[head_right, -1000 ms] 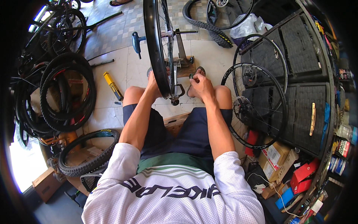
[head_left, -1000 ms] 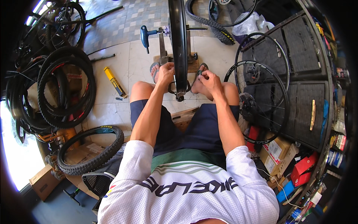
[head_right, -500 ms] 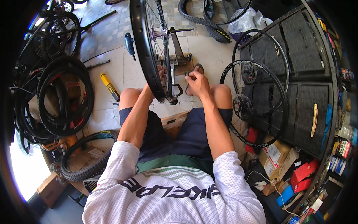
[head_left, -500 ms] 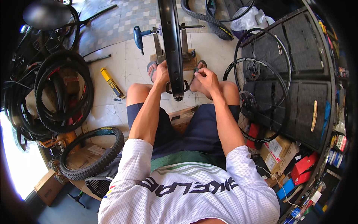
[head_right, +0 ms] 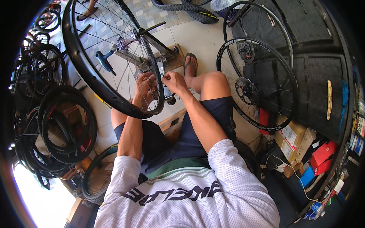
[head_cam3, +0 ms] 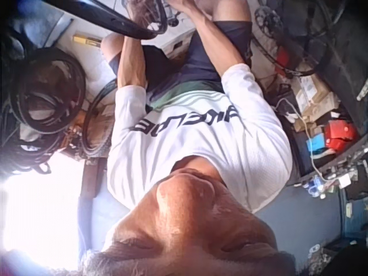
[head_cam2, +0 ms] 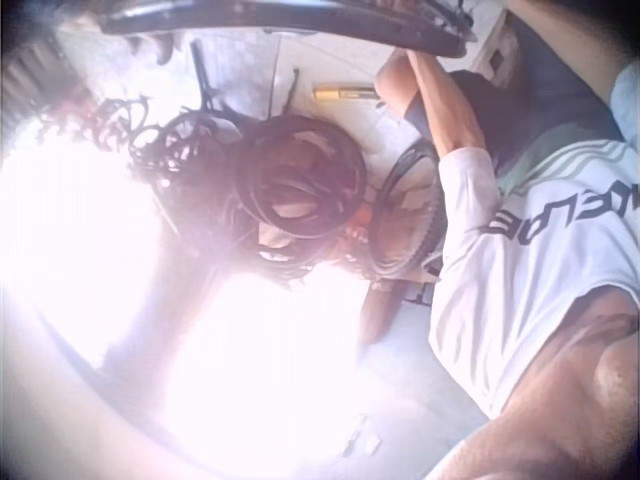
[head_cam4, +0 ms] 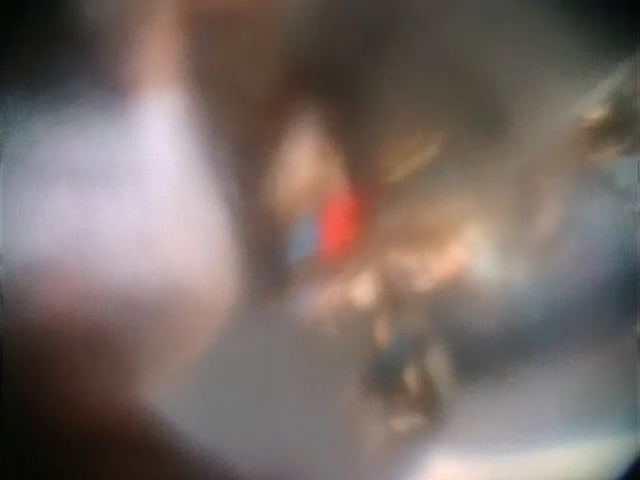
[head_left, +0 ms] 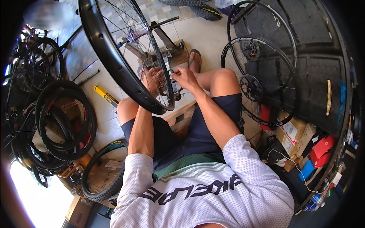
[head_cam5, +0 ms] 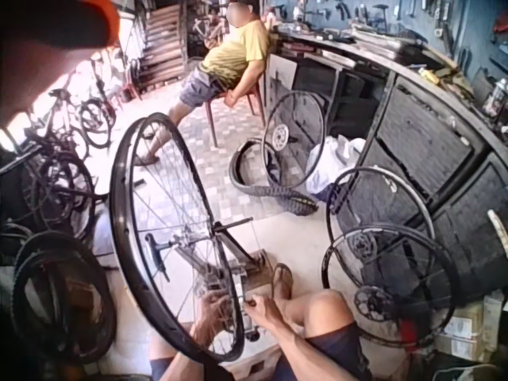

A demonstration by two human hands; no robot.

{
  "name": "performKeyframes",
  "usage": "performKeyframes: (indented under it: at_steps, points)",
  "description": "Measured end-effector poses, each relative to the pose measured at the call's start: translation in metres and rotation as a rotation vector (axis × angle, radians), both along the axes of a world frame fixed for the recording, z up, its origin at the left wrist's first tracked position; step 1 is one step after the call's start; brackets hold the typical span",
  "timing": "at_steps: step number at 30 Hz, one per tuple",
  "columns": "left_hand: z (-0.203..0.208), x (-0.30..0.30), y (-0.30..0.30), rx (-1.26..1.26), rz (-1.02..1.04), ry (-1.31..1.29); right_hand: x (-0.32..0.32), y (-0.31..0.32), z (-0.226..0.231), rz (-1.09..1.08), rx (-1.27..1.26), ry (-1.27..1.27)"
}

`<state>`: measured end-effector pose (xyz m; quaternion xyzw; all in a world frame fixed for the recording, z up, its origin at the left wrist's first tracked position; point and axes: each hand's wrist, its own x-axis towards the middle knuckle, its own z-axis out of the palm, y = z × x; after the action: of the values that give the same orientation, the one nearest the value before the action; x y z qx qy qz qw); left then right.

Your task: The person trues a bicycle wheel mounted on a truing stand. They repeatedly spin the wheel, adjust the spokes with a spoke wrench, and check alignment against a caliper throughout the process.

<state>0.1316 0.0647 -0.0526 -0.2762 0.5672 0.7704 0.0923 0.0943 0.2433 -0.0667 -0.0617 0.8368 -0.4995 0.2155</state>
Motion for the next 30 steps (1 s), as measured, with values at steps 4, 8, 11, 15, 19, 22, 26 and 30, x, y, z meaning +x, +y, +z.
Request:
performKeyframes:
  at_steps: [4,8,11,15,19,22,26,30]
  points:
    - [-0.007,-0.002,0.002,-0.008,-0.044,-0.051,0.001,-0.003,-0.016,-0.025,-0.025,-0.111]
    - [-0.007,-0.001,0.006,0.013,-0.054,-0.090,0.004,-0.005,-0.014,-0.024,-0.065,-0.186]
    - [-0.012,0.001,0.002,-0.077,-0.081,-0.038,0.002,-0.008,-0.009,0.027,-0.065,-0.183]
    - [-0.015,0.002,0.002,-0.058,-0.057,-0.028,0.006,-0.009,-0.004,0.071,-0.069,-0.077]
    - [-0.005,0.005,-0.004,0.002,-0.149,-0.089,0.006,-0.008,-0.003,0.137,-0.082,-0.076]
    - [0.006,0.004,0.002,-0.071,-0.174,-0.121,0.005,-0.005,-0.010,0.136,-0.134,-0.058]
    - [-0.010,0.006,-0.007,-0.292,-0.255,-0.024,0.003,-0.008,-0.017,0.139,-0.161,-0.075]
    - [-0.036,0.009,-0.014,-0.565,-0.284,0.095,0.003,-0.011,-0.010,0.122,-0.009,-0.037]
